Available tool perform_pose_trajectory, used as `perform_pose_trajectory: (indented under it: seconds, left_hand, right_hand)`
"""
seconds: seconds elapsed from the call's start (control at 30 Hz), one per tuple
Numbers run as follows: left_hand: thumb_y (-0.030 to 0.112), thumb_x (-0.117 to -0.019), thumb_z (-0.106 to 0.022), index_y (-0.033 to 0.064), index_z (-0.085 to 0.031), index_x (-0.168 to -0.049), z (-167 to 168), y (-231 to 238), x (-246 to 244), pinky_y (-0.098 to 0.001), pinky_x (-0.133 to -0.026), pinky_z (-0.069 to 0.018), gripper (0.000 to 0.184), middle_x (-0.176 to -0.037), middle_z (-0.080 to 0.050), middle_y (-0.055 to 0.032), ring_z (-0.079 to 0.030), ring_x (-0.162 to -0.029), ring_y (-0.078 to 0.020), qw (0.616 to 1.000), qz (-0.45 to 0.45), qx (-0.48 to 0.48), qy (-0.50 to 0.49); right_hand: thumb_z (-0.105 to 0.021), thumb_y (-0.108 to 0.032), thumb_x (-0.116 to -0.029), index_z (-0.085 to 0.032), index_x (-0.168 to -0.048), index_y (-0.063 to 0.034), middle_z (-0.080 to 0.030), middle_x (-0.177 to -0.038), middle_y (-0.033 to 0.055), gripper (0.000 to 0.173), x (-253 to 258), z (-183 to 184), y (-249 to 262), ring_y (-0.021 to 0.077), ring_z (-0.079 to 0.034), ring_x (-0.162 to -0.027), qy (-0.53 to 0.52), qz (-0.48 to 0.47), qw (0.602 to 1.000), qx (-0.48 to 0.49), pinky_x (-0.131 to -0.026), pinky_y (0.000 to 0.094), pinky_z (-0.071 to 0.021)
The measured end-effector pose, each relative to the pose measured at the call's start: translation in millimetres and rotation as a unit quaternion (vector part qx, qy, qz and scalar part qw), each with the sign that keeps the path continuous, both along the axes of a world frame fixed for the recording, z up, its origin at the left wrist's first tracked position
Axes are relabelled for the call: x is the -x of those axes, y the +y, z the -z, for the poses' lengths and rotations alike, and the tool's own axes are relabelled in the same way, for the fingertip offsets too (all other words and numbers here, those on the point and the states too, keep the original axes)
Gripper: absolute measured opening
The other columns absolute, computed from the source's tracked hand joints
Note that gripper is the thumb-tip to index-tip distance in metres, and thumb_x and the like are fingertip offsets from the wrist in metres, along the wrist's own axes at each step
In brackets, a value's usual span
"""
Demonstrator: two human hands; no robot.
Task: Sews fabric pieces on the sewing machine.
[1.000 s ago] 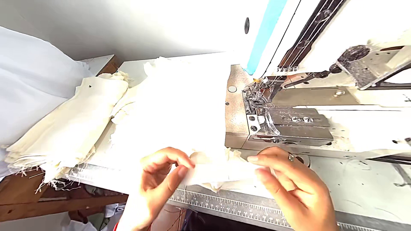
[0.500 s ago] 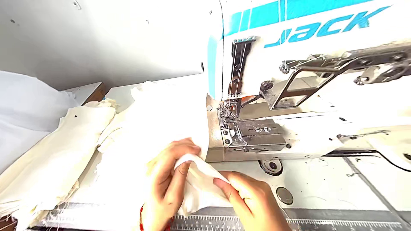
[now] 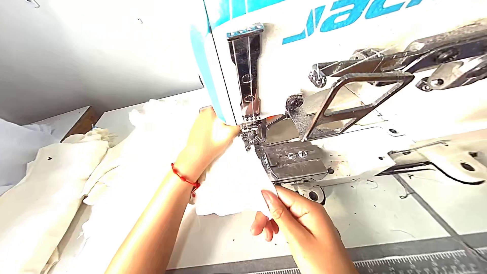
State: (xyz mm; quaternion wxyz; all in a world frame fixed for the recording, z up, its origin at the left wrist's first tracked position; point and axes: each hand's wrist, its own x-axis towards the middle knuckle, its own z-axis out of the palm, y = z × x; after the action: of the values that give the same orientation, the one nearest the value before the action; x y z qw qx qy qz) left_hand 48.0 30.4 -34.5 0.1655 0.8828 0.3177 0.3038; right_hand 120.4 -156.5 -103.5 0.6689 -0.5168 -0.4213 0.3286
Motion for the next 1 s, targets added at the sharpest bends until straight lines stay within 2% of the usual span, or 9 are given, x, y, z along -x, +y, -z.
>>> perform_pose_trajectory:
  seconds: [0.13, 0.2, 0.43, 0.57, 0.67, 0.73, 0.8, 0.87, 1.0]
  left_hand:
    - [0.013, -0.0838, -0.077, 0.0033, -0.070, -0.102, 0.5, 3.2, -4.4, -0.0297, -0.076, -0.0512, 0.021, -0.089, -0.070, -0.0057, -0.066, -0.084, -0.0097, 0.999, 0.043, -0.017, -0.020]
    - [0.011, -0.0828, -0.077, 0.0015, -0.071, -0.101, 2.4, 7.1, -6.3, -0.0349, -0.076, -0.0508, 0.022, -0.090, -0.071, -0.0089, -0.066, -0.086, -0.0148, 0.998, 0.052, -0.026, -0.017]
    - [0.021, -0.0861, -0.076, 0.0068, -0.070, -0.096, 0.2, 13.5, -12.5, -0.0398, -0.070, -0.0494, 0.019, -0.081, -0.067, -0.0044, -0.065, -0.079, -0.0149, 0.999, 0.033, 0.016, -0.010]
    - [0.019, -0.0931, -0.070, 0.0041, -0.075, -0.093, -5.2, 6.3, 23.2, -0.0389, -0.075, -0.0578, 0.015, -0.091, -0.072, -0.0069, -0.069, -0.085, -0.0184, 0.981, 0.122, -0.148, -0.012]
    - [0.018, -0.0973, -0.057, 0.0115, -0.078, -0.094, -17.6, -16.1, 48.6, -0.0209, -0.065, -0.0560, 0.022, -0.097, -0.075, 0.0024, -0.068, -0.078, -0.0041, 0.928, 0.262, -0.263, 0.007]
    - [0.012, -0.0976, -0.053, 0.0116, -0.078, -0.103, -17.6, -27.7, 43.8, -0.0229, -0.056, -0.0514, 0.026, -0.107, -0.076, 0.0003, -0.068, -0.073, -0.0070, 0.897, 0.308, -0.310, 0.069]
    - [0.012, -0.0946, -0.053, 0.0097, -0.075, -0.092, -18.1, -26.7, 37.7, -0.0266, -0.047, -0.0455, 0.022, -0.093, -0.072, -0.0017, -0.062, -0.062, -0.0108, 0.881, 0.324, -0.329, 0.109]
    - [0.014, -0.0929, -0.053, 0.0106, -0.071, -0.083, -31.5, -25.2, 39.8, -0.0252, -0.045, -0.0420, 0.020, -0.080, -0.066, 0.0011, -0.057, -0.057, -0.0083, 0.882, 0.325, -0.322, 0.114]
    - [0.015, -0.0937, -0.053, 0.0121, -0.071, -0.088, -61.3, -31.0, 43.3, -0.0201, -0.045, -0.0362, 0.019, -0.073, -0.059, 0.0062, -0.052, -0.057, -0.0020, 0.886, 0.318, -0.319, 0.114]
  right_hand:
    - [-0.050, -0.013, -0.1068, -0.064, -0.085, -0.0078, -0.069, -0.064, -0.0087, 0.026, 1.8, 0.7, 3.8, -0.0025, -0.063, -0.054, -0.014, 0.039, 0.999, 0.004, -0.050, 0.0143, -0.0522]
    - [-0.051, -0.015, -0.1068, -0.063, -0.081, -0.0104, -0.066, -0.060, -0.0098, 0.029, 1.3, -1.6, 4.3, -0.0025, -0.062, -0.050, -0.011, 0.047, 0.999, 0.018, -0.047, 0.0148, -0.0518]
    - [-0.055, -0.020, -0.1046, -0.067, -0.071, -0.0122, -0.061, -0.052, -0.0101, 0.037, -2.4, 0.6, 13.1, -0.0031, -0.058, -0.044, -0.033, 0.088, 0.995, 0.026, -0.041, 0.0141, -0.0482]
    - [-0.051, -0.021, -0.1070, -0.073, -0.085, -0.0075, -0.067, -0.060, -0.0087, 0.034, -11.3, -4.3, 2.8, -0.0027, -0.061, -0.049, -0.070, 0.046, 0.995, 0.045, -0.045, 0.0144, -0.0507]
    - [-0.053, -0.016, -0.1059, -0.075, -0.091, -0.0025, -0.071, -0.072, -0.0045, 0.030, -27.1, -8.2, -9.0, -0.0054, -0.061, -0.059, -0.189, 0.075, 0.978, -0.044, -0.053, 0.0120, -0.0504]
    - [-0.055, -0.020, -0.1037, -0.075, -0.101, -0.0075, -0.071, -0.080, -0.0035, 0.023, -43.0, -10.8, -4.2, -0.0051, -0.059, -0.063, -0.281, 0.117, 0.948, -0.092, -0.054, 0.0117, -0.0482]
    - [-0.057, -0.021, -0.0986, -0.073, -0.117, -0.0133, -0.070, -0.085, -0.0057, 0.025, -55.4, -17.8, 6.6, -0.0054, -0.058, -0.060, -0.333, 0.097, 0.935, -0.074, -0.052, 0.0116, -0.0505]
    - [-0.060, -0.021, -0.0963, -0.072, -0.123, -0.0139, -0.069, -0.078, -0.0068, 0.030, -61.5, -30.4, 14.2, -0.0054, -0.057, -0.053, -0.336, -0.001, 0.941, -0.027, -0.048, 0.0122, -0.0510]
    - [-0.066, -0.024, -0.0979, -0.074, -0.110, -0.0098, -0.063, -0.070, -0.0058, 0.021, -59.7, -44.8, 19.9, -0.0071, -0.049, -0.047, -0.294, -0.143, 0.945, 0.021, -0.043, 0.0090, -0.0443]
